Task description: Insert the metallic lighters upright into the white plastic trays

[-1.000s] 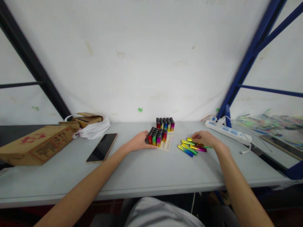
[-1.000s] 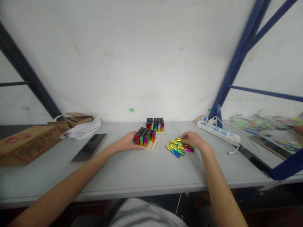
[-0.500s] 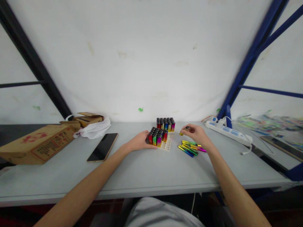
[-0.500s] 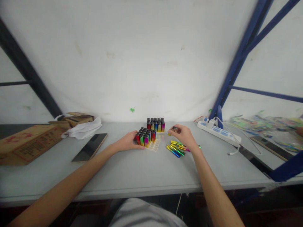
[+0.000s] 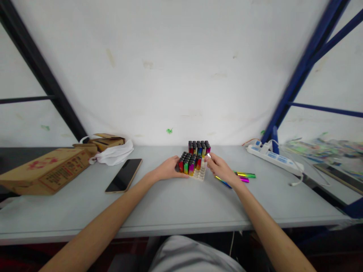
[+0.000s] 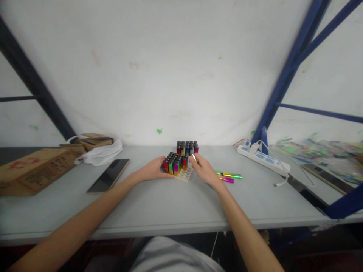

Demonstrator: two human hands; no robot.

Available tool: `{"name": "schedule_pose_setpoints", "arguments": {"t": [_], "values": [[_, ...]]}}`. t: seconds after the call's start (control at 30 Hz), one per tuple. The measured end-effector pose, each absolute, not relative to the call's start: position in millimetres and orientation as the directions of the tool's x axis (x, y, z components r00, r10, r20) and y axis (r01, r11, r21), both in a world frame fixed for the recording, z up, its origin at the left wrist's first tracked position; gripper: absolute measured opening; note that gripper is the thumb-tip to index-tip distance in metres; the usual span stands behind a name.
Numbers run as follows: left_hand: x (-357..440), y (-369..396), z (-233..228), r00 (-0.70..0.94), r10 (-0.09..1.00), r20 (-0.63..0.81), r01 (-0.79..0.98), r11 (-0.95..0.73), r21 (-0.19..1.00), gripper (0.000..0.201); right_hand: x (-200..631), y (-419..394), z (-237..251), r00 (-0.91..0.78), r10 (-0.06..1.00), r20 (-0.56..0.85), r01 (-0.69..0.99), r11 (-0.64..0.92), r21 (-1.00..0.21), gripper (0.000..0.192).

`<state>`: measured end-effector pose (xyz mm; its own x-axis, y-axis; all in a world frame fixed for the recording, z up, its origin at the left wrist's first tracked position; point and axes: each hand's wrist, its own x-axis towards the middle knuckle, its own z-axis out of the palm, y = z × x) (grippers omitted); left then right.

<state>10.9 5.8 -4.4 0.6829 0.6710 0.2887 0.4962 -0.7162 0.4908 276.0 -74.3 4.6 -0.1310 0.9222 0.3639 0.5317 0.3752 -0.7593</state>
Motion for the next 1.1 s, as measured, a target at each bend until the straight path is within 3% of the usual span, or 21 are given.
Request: {"name": "schedule_pose_setpoints", "arguments": {"t": [0.3,0.47,0.8,1.1], "values": [[11.6,6.0,-5.2,0.679,0.677,0.285,0.531,-0.721,0.446,0.069,264.5,-83.4,12.7,-0.031,0.921,0.389,0.715,0.292,-0.635,0.054],[11.9,5.2,-4.2,0.673,0.677,0.298,0.537,-0.724,0.433,0.067,265.3,-83.0,10.0,-0.004,0.923,0.384,0.764,0.250,-0.595,0.045],[11.5,7.4,-6.6,0.689,0.670,0.278,0.542,-0.730,0.416,0.066,268.3,-79.6,7.6,-0.031,0.925,0.378,0.779,0.259,-0.571,0.035],[10.7,7.8,-6.6,0.680,0.671,0.296,0.530,-0.728,0.435,0.068,268.3,-78.1,5.2,-0.015,0.908,0.418,0.779,0.272,-0.565,0.048]]}}
